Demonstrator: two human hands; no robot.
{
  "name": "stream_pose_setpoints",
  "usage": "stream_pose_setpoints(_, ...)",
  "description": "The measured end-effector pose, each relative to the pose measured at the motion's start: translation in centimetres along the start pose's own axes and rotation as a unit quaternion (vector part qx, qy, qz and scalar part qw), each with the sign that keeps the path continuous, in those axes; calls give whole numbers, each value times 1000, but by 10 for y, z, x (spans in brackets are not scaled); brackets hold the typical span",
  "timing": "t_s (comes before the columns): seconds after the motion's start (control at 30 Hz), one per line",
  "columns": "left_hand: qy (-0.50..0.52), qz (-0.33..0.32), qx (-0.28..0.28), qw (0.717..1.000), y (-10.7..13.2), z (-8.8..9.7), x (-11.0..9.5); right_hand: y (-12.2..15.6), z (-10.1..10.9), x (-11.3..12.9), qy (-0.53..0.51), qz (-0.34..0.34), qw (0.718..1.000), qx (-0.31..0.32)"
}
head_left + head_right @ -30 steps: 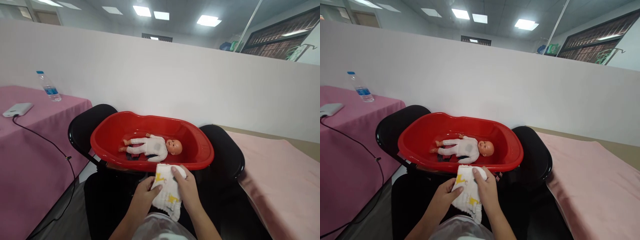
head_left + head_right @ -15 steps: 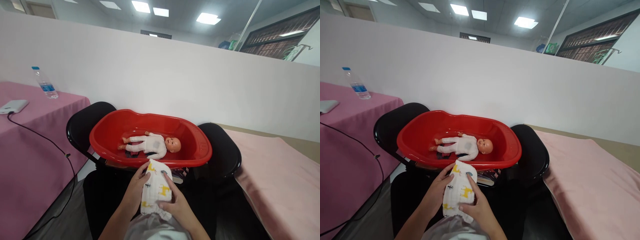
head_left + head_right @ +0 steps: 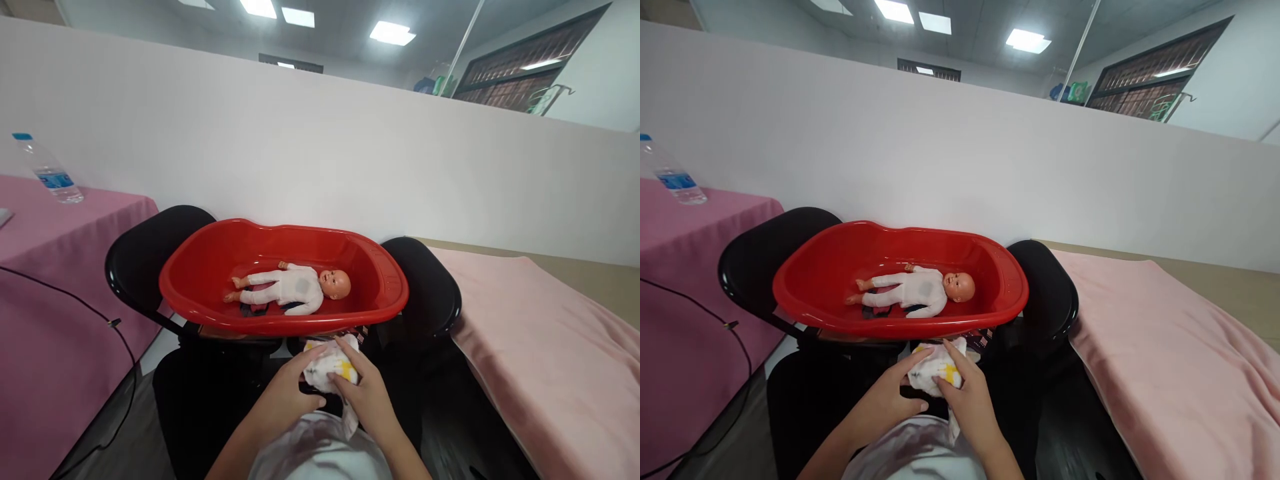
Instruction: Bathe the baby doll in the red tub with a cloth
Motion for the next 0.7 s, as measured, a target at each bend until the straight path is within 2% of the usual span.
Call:
stream_pose_setpoints(0.07,-7,-12,-8,1000,-1,-2,-4,1,-2,4,-51,-28,998,0)
stream_pose_setpoints(0.13,-28,-8,-40,999,-2,1,-5,3,-4,6,-88,-52,994,30)
stream_pose_setpoints(0.27,-101,-9,-93,991,0,11,-4,5,0,7,-24,-59,996,58)
stream_pose_setpoints(0.43,-181,-62,-97,977,3,14,-2,6,10,4,68,-3,997,48)
stream_pose_setpoints(0.6,-260,-63,-101,958,1,10,4,8,9,12,166,71,980,84)
stream_pose_setpoints(0.7,-274,-51,-92,956,2,13,0,9,16,24,221,115,967,45)
Point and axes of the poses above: each hand's wrist, its own y-axis away from the middle knuckle, its own z-axis out of the back of the hand, x = y × z, the point moved 4 cm from there along -y, towards the middle knuckle, and after that the axes turned 9 degrees about -y, right-handed, at the moved point
